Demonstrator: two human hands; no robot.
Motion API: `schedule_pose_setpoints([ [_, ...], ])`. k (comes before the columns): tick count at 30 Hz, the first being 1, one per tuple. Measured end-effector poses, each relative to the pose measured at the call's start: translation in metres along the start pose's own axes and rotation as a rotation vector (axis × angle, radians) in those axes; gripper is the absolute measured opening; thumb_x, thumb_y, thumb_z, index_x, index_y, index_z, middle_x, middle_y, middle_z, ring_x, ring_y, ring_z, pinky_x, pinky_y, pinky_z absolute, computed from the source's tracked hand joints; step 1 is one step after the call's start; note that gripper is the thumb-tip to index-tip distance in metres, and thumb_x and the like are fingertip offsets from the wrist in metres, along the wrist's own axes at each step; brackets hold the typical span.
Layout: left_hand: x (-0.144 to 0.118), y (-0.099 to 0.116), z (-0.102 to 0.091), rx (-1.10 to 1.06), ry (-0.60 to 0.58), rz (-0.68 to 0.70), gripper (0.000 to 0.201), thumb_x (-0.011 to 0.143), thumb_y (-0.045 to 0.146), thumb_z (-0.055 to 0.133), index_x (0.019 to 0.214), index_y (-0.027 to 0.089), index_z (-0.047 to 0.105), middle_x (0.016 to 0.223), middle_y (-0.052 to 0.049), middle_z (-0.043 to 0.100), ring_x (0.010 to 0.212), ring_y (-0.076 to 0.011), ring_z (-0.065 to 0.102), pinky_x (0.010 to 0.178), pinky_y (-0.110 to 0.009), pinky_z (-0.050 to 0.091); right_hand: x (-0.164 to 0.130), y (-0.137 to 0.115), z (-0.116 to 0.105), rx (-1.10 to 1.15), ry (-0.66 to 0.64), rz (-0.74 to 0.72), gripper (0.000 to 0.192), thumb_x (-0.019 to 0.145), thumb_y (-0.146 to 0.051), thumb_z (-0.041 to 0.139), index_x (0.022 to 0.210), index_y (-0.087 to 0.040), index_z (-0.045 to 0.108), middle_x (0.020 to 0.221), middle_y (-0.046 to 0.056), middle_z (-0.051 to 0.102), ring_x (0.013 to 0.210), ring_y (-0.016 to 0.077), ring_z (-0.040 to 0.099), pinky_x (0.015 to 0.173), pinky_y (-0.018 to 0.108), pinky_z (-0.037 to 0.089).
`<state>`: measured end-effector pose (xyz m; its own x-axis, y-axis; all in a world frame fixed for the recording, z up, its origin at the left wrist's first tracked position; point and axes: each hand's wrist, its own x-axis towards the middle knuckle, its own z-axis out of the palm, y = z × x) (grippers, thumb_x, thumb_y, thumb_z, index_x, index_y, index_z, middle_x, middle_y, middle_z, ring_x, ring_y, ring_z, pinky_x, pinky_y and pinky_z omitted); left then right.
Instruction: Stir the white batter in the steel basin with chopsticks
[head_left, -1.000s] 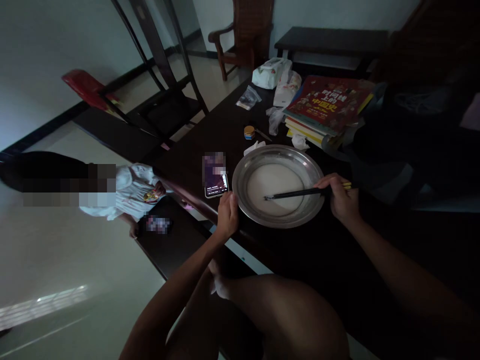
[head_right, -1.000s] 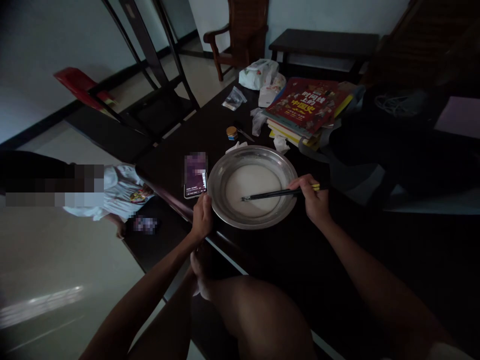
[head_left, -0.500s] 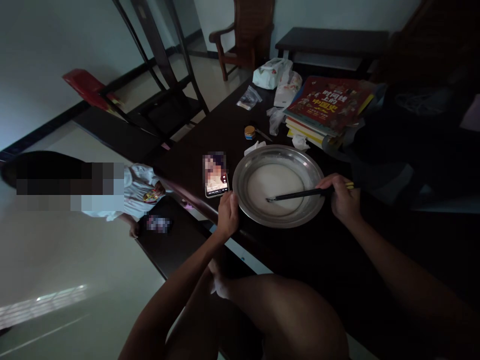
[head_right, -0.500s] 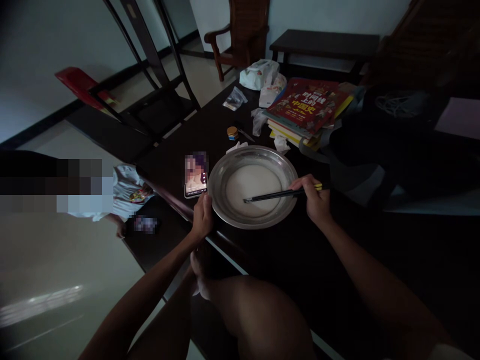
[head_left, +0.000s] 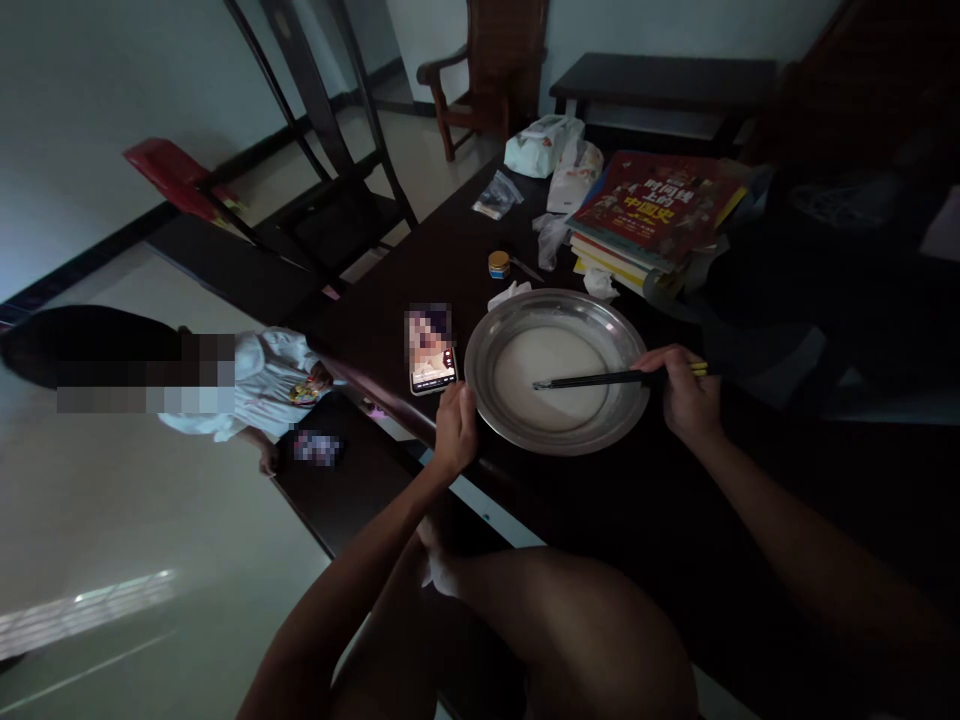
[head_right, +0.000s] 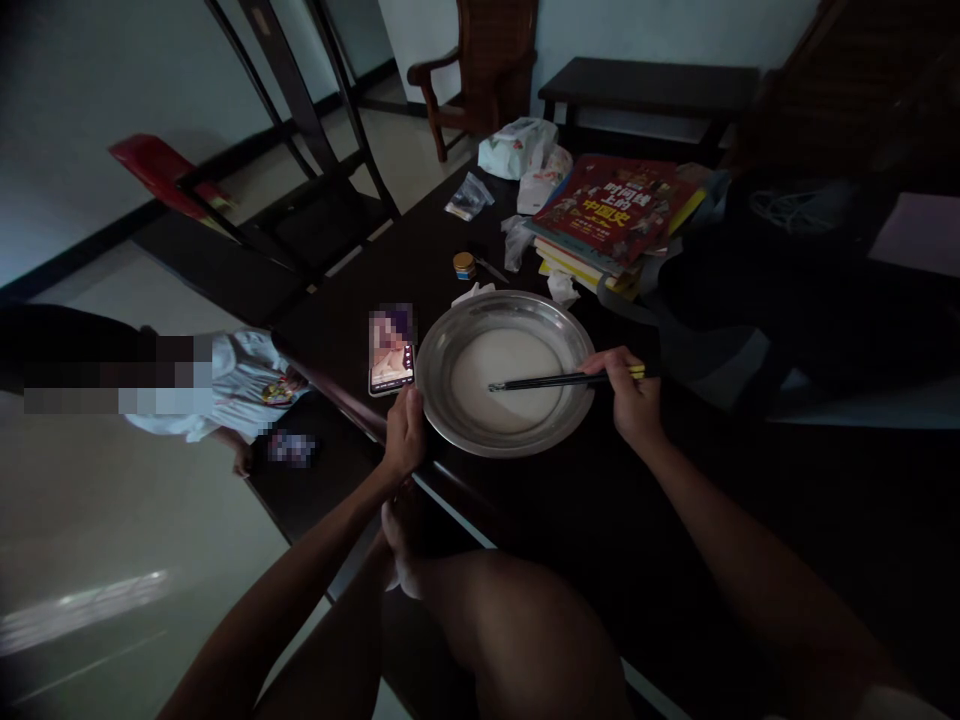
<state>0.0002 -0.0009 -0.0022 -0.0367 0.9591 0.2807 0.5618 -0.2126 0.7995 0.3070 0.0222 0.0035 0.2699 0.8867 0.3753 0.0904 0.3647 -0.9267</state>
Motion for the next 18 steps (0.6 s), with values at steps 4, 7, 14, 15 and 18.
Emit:
schedule_pose_setpoints([
  [4,0.0004,-0.0001,0.0002,0.000,0.002,0.008,0.066,0.101,0.071,0.016,0.070,0.023,0.051,0.076,-0.006,0.059,0.079,-0.0220,0.056,0.080,-0.038,0.047,0.0001,0.0015,-0.0007,-0.003,-0.030,0.008,0.044,0.091,-0.059,0.061,0.064,-0.026,0.071,0.068,0.002,0.072,0.071,0.0204,0.067,0.077,0.039,0.054],
  [7,0.0005,0.0004,0.0001,0.002,0.003,0.010,0.067,0.101,0.070,0.016,0.070,0.023,0.051,0.076,-0.006,0.059,0.079,-0.0221,0.057,0.080,-0.038,0.047,0.0003,0.0028,-0.0010,0.002,-0.020,-0.004,0.041,0.091,-0.057,0.062,0.065,-0.026,0.072,0.070,0.002,0.072,0.073,0.0203,0.068,0.078,0.038,0.054],
  [14,0.0005,0.0010,-0.0004,0.007,0.007,0.021,0.067,0.102,0.069,0.017,0.072,0.022,0.055,0.077,-0.007,0.062,0.080,-0.0224,0.059,0.081,-0.038,0.049,0.0001,0.0033,-0.0018,0.013,-0.043,-0.016,0.041,0.093,-0.055,0.061,0.066,-0.026,0.072,0.070,0.001,0.072,0.072,0.0193,0.068,0.078,0.038,0.053],
  [15,0.0005,0.0008,-0.0004,0.008,0.007,0.024,0.068,0.102,0.069,0.016,0.072,0.022,0.055,0.077,-0.007,0.062,0.079,-0.0223,0.059,0.081,-0.038,0.049,0.0001,0.0029,-0.0017,0.000,-0.040,-0.022,0.042,0.093,-0.055,0.061,0.067,-0.026,0.072,0.070,0.002,0.072,0.073,0.0195,0.068,0.079,0.038,0.053],
  [18,0.0003,0.0001,-0.0002,0.008,0.005,0.024,0.068,0.102,0.069,0.016,0.072,0.022,0.055,0.077,-0.007,0.062,0.079,-0.0222,0.059,0.081,-0.038,0.049,0.0003,0.0016,-0.0012,-0.011,-0.008,-0.025,0.044,0.093,-0.057,0.060,0.065,-0.026,0.071,0.070,0.002,0.072,0.072,0.0194,0.068,0.078,0.038,0.053],
])
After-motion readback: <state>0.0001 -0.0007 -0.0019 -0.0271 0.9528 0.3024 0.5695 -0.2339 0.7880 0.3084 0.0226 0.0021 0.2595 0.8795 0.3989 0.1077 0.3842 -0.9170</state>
